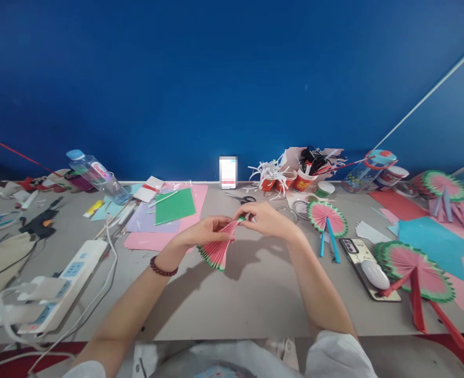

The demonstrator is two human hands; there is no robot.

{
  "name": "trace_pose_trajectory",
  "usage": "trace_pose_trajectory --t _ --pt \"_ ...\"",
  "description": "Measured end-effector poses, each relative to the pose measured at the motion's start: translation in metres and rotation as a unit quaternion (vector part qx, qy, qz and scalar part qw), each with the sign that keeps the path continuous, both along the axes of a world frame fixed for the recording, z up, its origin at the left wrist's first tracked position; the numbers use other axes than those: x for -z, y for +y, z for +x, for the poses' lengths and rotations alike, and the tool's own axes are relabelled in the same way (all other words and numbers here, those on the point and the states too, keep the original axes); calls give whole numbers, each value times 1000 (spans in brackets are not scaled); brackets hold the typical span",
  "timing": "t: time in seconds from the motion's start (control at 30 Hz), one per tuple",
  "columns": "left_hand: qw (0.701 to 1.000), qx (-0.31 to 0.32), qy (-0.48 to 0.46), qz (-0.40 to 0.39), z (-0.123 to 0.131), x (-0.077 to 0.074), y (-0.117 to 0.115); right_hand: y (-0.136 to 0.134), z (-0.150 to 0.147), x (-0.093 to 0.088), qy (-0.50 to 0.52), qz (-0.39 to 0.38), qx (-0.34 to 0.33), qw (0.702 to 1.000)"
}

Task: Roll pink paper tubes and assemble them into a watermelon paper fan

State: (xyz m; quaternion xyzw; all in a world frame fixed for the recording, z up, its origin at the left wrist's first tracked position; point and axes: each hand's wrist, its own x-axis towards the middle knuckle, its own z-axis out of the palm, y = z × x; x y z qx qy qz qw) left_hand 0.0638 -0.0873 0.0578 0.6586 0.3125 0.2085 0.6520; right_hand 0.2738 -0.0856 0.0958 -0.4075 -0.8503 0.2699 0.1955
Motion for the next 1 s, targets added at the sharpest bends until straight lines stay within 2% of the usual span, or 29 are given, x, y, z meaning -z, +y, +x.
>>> trace_pose_trajectory --t 0.07,0.17,0.3,0.47,0.57,0.67,0.87,1.0 --pt "992 -30 65 103 1 -1 -4 -1 -1 -1 7 2 18 1000" --pt "949 -79 183 246 2 -2 -10 -1 -1 -3 16 -4 43 999" --pt "884 -106 295 346 5 -1 -16 0 1 -1 33 -10 70 997" --pt "790 -162 297 511 6 1 -11 2 8 1 81 3 108 991" --pt "751 -203 288 559 0 1 -4 3 12 -1 109 9 141 984" --pt "751 -206 285 559 -9 -2 1 5 17 0 135 -1 167 977" --pt "824 -189 232 482 -23 -17 2 13 27 9 184 -48 169 967" --pt "842 -174 156 486 -29 -27 1 18 31 14 203 -77 152 964"
